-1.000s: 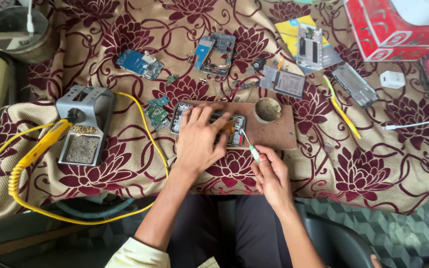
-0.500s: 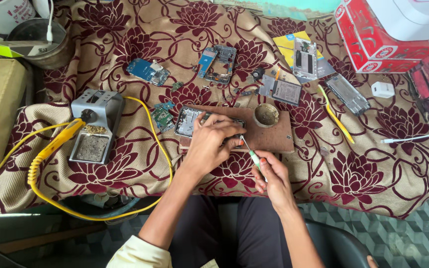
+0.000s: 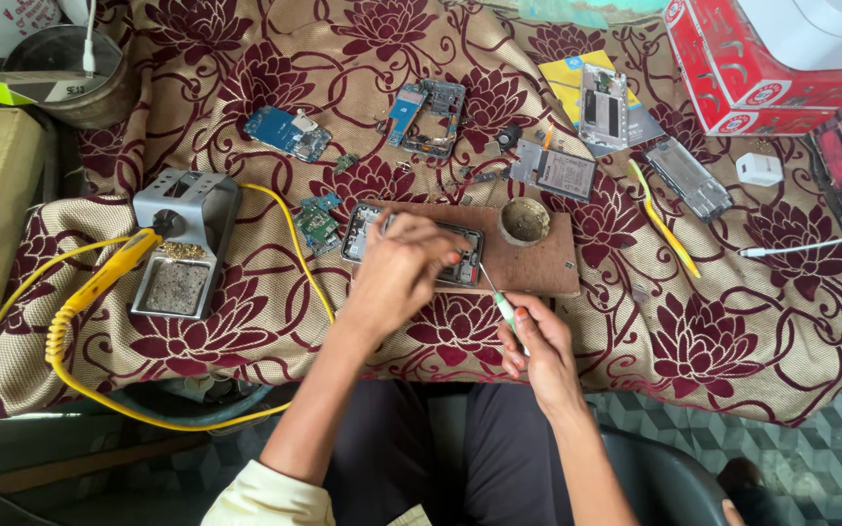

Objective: The person cleans a small green circuit board with a toothbrush, then uses a screwdriver to pry open a disassembled mobile phone casing and manipulate internal components.

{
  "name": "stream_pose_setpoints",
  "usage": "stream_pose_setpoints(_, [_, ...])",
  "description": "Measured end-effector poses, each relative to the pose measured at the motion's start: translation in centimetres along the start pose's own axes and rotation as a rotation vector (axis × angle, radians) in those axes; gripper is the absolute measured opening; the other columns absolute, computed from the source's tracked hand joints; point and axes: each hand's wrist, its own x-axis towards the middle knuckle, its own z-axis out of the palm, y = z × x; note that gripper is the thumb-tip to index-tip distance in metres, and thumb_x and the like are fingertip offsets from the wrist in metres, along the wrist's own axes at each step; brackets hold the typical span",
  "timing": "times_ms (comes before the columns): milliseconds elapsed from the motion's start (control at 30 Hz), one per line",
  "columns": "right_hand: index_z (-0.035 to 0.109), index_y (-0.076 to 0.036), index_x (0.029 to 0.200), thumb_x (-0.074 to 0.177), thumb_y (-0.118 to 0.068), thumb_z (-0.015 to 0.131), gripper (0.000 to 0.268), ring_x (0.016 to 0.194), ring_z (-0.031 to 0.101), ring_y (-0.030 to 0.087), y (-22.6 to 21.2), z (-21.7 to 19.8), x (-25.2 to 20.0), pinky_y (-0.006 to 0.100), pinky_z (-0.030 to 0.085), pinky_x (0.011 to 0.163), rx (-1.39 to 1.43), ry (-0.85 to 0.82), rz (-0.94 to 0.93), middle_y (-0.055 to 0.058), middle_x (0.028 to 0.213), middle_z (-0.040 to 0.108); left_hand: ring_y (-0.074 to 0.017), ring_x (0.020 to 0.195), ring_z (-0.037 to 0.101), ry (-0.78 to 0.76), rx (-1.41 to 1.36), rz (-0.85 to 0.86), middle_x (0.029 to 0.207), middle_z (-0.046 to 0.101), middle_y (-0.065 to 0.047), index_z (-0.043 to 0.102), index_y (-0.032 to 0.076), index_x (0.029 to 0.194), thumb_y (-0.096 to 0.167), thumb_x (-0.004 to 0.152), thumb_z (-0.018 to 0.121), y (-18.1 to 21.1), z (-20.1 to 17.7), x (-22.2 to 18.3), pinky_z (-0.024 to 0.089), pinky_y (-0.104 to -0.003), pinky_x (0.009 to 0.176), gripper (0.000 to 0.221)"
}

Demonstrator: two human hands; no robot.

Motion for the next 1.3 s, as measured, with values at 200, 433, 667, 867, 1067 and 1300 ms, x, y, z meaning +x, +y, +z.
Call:
stream_pose_setpoints(200, [0.055,0.002,0.134,0.107,-0.024,0.045,0.039,0.054,0.042,0.008,0.0,-0.2,-0.1,0.027,0.041,0.047,0.028,0.026,0.006,0.004,0.073,0.05,-0.0265,0.104,0.061,0.087,0.196,-0.276,0.102,0.075,-0.006,0.08,0.01,0.097,0.012,0.085,0.07,-3.5,-3.8,-1.0,0.044,-0.049,0.095,0.016])
stream_pose_setpoints(433, [0.055,0.003,0.133,0.106,-0.018,0.045,0.035,0.053,0.043,0.009,-0.1,-0.2,0.1,0.027,0.04,0.046,0.071,0.05,0.035,0.005,0.072,0.05,-0.0294,0.102,0.064,0.273,0.359,-0.311,0.112,0.076,-0.007,0.08,0.008,0.115,0.023,0.09,0.078,-5.9,-6.8,-2.4,0.049,-0.045,0.085,0.029])
stream_pose_setpoints(667, [0.063,0.004,0.125,0.101,-0.008,0.055,0.028,0.053,0.046,0.009,0.3,0.3,0.0,0.027,0.04,0.044,0.053,0.114,-0.055,0.005,0.071,0.053,-0.0311,0.127,0.055,0.105,0.249,-0.196,0.129,0.068,-0.011,0.075,0.007,0.119,0.035,0.086,0.077,-2.6,-4.0,-0.9,0.043,-0.051,0.102,0.043])
stream_pose_setpoints(867, [0.066,0.007,0.119,0.098,-0.001,0.062,0.023,0.057,0.051,0.008,-0.4,-0.1,-0.1,0.026,0.045,0.048,0.082,0.191,-0.255,0.005,0.074,0.058,-0.0316,0.134,0.05,-0.004,0.191,0.055,0.14,0.061,-0.014,0.074,0.012,0.117,0.054,0.076,0.079,0.1,0.1,0.2,0.025,-0.061,0.114,0.059])
stream_pose_setpoints(1067, [0.067,0.01,0.106,0.093,0.001,0.068,0.016,0.057,0.06,0.012,-0.7,-0.9,1.6,0.03,0.053,0.05,-0.196,0.309,-0.437,0.011,0.076,0.066,-0.0257,0.124,0.056,-0.072,0.077,-0.111,0.127,0.067,-0.003,0.073,0.013,0.12,0.062,0.06,0.084,-0.4,-0.4,-0.2,0.028,-0.058,0.114,0.078])
stream_pose_setpoints(1300, [0.06,0.004,0.102,0.103,-0.012,0.063,0.016,0.057,0.067,0.018,0.6,-0.7,3.1,0.031,0.058,0.051,0.008,0.231,-0.614,0.013,0.081,0.067,-0.027,0.12,0.055,-0.082,0.159,-0.145,0.127,0.062,-0.004,0.069,0.013,0.129,0.066,0.06,0.08,0.2,-0.4,0.2,0.028,-0.055,0.113,0.088])
